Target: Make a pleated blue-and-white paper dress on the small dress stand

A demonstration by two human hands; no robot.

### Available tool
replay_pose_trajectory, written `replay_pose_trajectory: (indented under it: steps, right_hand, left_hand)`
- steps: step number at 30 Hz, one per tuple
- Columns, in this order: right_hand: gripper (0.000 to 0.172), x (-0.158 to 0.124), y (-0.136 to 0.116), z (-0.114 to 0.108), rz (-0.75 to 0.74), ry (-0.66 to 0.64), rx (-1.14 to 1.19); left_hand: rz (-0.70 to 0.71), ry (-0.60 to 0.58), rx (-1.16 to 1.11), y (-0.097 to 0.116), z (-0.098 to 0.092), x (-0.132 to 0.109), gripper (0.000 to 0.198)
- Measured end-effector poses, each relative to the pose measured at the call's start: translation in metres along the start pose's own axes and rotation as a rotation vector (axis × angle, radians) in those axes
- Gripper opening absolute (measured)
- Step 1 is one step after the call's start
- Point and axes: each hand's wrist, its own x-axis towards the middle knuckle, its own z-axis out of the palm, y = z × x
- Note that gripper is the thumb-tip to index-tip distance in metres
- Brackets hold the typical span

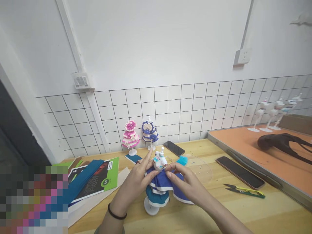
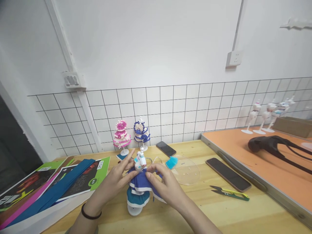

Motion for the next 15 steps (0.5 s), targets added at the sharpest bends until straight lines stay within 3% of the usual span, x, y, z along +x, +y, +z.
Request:
replay_pose_trajectory:
  steps: [4,8,15]
  right_hand:
    - [0.025,0.0,0.0,0.002,0.081,-0.085,0.154]
    - [0.029,-0.001,-0.004,0.007,0.13,-0.072,0.268]
    - [0.02,-0.001,-0.003,0.012,0.038,0.055,0.081]
  left_hand:
    - [-0.008,-0.012,0.027,0.002,0.003,-0.001,0.064]
    - [-0.017,-0.008,0.013,0.004,0.005,-0.001,0.065]
    - [-0.012,0.065,-0.098,-0.002,0.006,-0.001,0.077]
